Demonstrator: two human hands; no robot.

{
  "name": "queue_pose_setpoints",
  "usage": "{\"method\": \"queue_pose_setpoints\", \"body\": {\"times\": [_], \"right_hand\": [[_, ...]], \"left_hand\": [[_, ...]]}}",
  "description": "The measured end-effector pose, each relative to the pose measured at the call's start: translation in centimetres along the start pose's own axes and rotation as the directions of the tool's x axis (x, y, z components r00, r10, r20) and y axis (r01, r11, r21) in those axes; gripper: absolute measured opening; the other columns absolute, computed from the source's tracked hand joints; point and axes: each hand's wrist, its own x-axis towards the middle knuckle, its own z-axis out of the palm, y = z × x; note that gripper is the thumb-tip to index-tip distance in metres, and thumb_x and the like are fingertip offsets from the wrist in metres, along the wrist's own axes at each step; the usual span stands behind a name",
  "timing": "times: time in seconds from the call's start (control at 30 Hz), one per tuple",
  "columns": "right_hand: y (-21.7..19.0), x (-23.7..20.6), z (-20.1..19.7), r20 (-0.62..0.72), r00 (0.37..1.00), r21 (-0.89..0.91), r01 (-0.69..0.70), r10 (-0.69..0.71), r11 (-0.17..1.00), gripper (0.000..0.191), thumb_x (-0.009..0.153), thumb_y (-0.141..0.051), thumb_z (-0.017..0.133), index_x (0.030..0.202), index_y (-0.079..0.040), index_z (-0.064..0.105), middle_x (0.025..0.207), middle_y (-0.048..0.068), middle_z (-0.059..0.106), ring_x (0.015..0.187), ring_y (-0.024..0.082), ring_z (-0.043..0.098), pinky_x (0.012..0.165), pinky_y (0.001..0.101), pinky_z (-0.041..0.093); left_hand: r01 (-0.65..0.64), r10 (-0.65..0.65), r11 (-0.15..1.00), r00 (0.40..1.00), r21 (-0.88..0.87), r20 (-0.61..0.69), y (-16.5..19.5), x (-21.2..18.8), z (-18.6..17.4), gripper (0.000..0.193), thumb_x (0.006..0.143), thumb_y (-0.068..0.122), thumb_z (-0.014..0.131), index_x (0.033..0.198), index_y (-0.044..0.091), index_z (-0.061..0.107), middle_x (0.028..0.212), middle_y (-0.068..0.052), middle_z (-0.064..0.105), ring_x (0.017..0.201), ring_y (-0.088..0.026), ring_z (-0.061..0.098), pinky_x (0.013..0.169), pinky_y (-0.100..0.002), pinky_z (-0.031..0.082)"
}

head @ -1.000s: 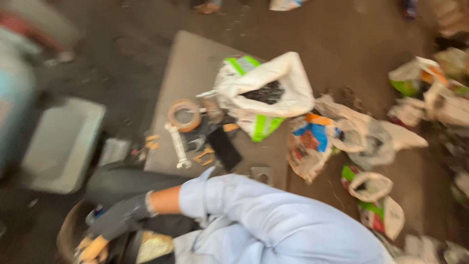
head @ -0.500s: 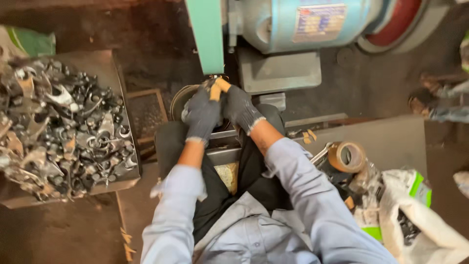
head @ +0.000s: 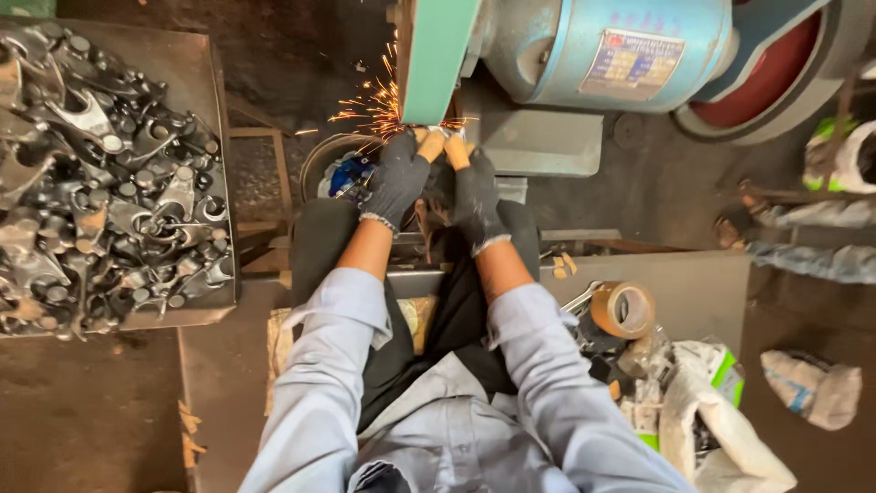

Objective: The person carries a metal bucket of small cast metal parts to a bench grinder and sits down. They hold each part against the spinning grinding wheel, producing sparks, then place the ground part onto a tray of finished pieces and repeat with the next part.

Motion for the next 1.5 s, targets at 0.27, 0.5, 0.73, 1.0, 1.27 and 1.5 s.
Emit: {"method": "queue_pose_setpoints", "body": {"times": [0.27, 0.5, 0.73, 1.0, 1.27, 1.5], "right_hand": [[0.6, 1.4, 1.2, 0.340, 0.935, 0.190, 0.040, -0.104, 0.981, 0.024, 0.099, -0.023, 0.067, 0.111, -0.002, 0.066, 0.097, 0.006, 0.071, 0.082, 0.015, 0.067, 0.070, 0.0306, 0.057], [-0.7, 0.4, -1.3, 0.224, 0.966, 0.317, 0.054, -0.130, 0.947, 0.027, 0.101, -0.018, 0.068, 0.121, -0.001, 0.064, 0.101, 0.005, 0.070, 0.087, 0.015, 0.064, 0.075, 0.0302, 0.054], [-1.6, -3.9, -3.1, 0.303, 0.893, -0.164, 0.392, -0.332, 0.905, 0.055, 0.094, -0.017, 0.074, 0.143, 0.001, 0.056, 0.110, 0.005, 0.065, 0.095, 0.013, 0.061, 0.083, 0.0301, 0.053], [1.6, -2.4, -2.0, 0.388, 0.874, 0.069, 0.287, -0.291, 0.955, 0.050, 0.096, -0.030, 0.071, 0.135, -0.003, 0.057, 0.118, 0.006, 0.068, 0.106, 0.014, 0.063, 0.090, 0.0308, 0.054], [0.6, 0.1, 2.2, 0.311, 0.944, -0.432, 0.244, -0.111, 0.868, 0.043, 0.101, -0.039, 0.062, 0.126, -0.004, 0.065, 0.108, 0.003, 0.072, 0.098, 0.013, 0.064, 0.086, 0.0287, 0.052], [-0.1, -2.1, -0.4, 0.496, 0.852, -0.240, 0.320, -0.168, 0.916, 0.035, 0.105, -0.028, 0.061, 0.127, -0.001, 0.064, 0.102, 0.005, 0.069, 0.092, 0.012, 0.061, 0.081, 0.0282, 0.054]], "left_hand": [[-0.350, 0.344, 0.936, 0.893, 0.031, -0.289, -2.3, 0.4, 0.1, 0.030, 0.103, 0.027, 0.064, 0.110, -0.001, 0.068, 0.098, -0.015, 0.076, 0.089, -0.021, 0.072, 0.080, -0.033, 0.055], [-0.179, 0.178, 0.984, 0.983, -0.024, -0.050, -1.0, -0.2, 2.1, 0.031, 0.102, 0.026, 0.064, 0.114, -0.001, 0.071, 0.101, -0.014, 0.075, 0.086, -0.021, 0.072, 0.076, -0.036, 0.056], [-0.180, 0.069, 0.827, 0.973, 0.533, 0.221, 0.5, -5.7, -1.6, 0.053, 0.098, 0.036, 0.064, 0.143, 0.010, 0.051, 0.118, -0.020, 0.067, 0.096, -0.038, 0.068, 0.078, -0.050, 0.053], [-0.315, 0.235, 0.927, 0.912, 0.205, 0.337, -0.7, -4.8, -5.2, 0.033, 0.101, 0.022, 0.058, 0.130, 0.007, 0.064, 0.116, -0.016, 0.074, 0.106, -0.032, 0.073, 0.090, -0.042, 0.055], [-0.265, 0.231, 0.875, 0.964, 0.404, 0.133, -2.4, -2.0, -5.9, 0.034, 0.095, 0.021, 0.058, 0.125, 0.005, 0.064, 0.113, -0.024, 0.071, 0.106, -0.043, 0.066, 0.083, -0.047, 0.053], [-0.300, 0.245, 0.811, 0.954, 0.503, 0.174, -3.7, -2.3, -4.1, 0.033, 0.097, 0.025, 0.062, 0.121, 0.002, 0.062, 0.106, -0.026, 0.069, 0.101, -0.046, 0.064, 0.082, -0.052, 0.052]]}}
